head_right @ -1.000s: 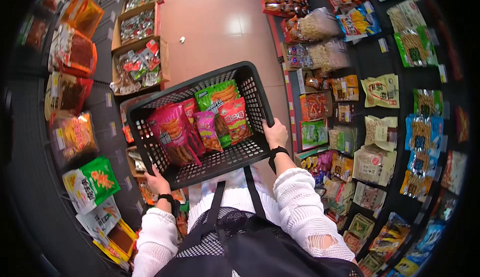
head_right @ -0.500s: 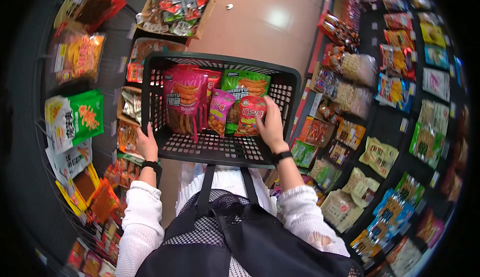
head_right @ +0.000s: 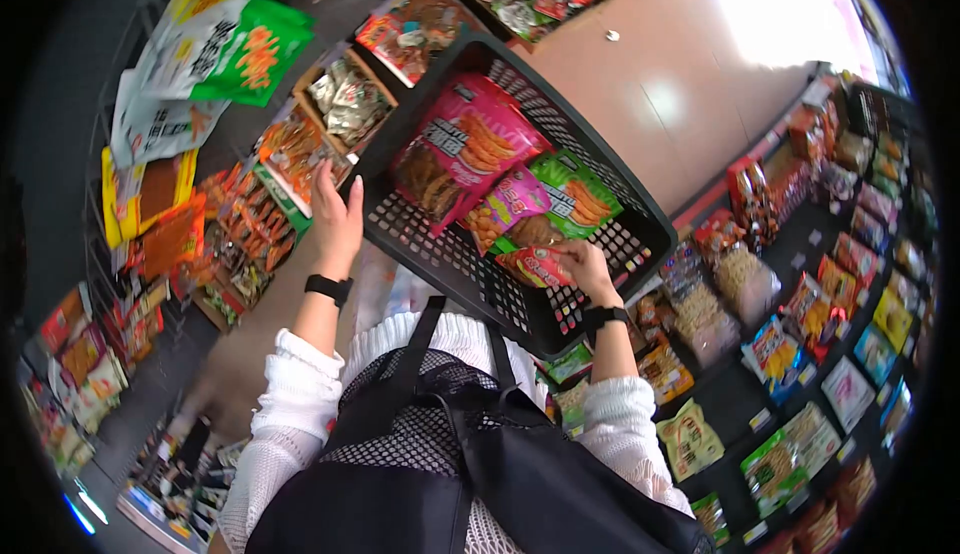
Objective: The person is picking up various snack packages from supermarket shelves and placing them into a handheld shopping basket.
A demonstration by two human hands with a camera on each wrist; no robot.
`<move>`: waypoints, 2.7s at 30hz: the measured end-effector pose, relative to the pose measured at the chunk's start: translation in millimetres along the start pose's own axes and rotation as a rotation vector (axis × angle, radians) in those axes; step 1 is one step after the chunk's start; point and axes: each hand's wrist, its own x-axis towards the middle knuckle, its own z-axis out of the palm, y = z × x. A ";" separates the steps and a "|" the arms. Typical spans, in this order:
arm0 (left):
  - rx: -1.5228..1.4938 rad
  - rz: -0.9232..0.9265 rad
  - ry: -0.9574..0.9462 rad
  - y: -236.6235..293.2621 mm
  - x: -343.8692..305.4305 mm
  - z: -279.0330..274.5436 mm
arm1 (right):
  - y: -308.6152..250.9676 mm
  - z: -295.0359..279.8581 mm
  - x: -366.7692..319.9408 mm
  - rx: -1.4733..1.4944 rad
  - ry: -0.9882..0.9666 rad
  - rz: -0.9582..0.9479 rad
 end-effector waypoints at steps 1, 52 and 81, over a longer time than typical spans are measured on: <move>-0.012 -0.085 -0.019 7.7 -9.1 -9.4 | -10.8 0.5 -2.2 0.071 -0.068 0.057; -0.550 0.492 -0.379 136.7 -63.7 7.1 | -32.7 -3.2 -40.4 -0.789 0.313 -1.049; -1.168 -0.008 0.163 -41.7 -110.4 -225.6 | -363.7 178.6 -161.5 -0.752 -0.109 -1.769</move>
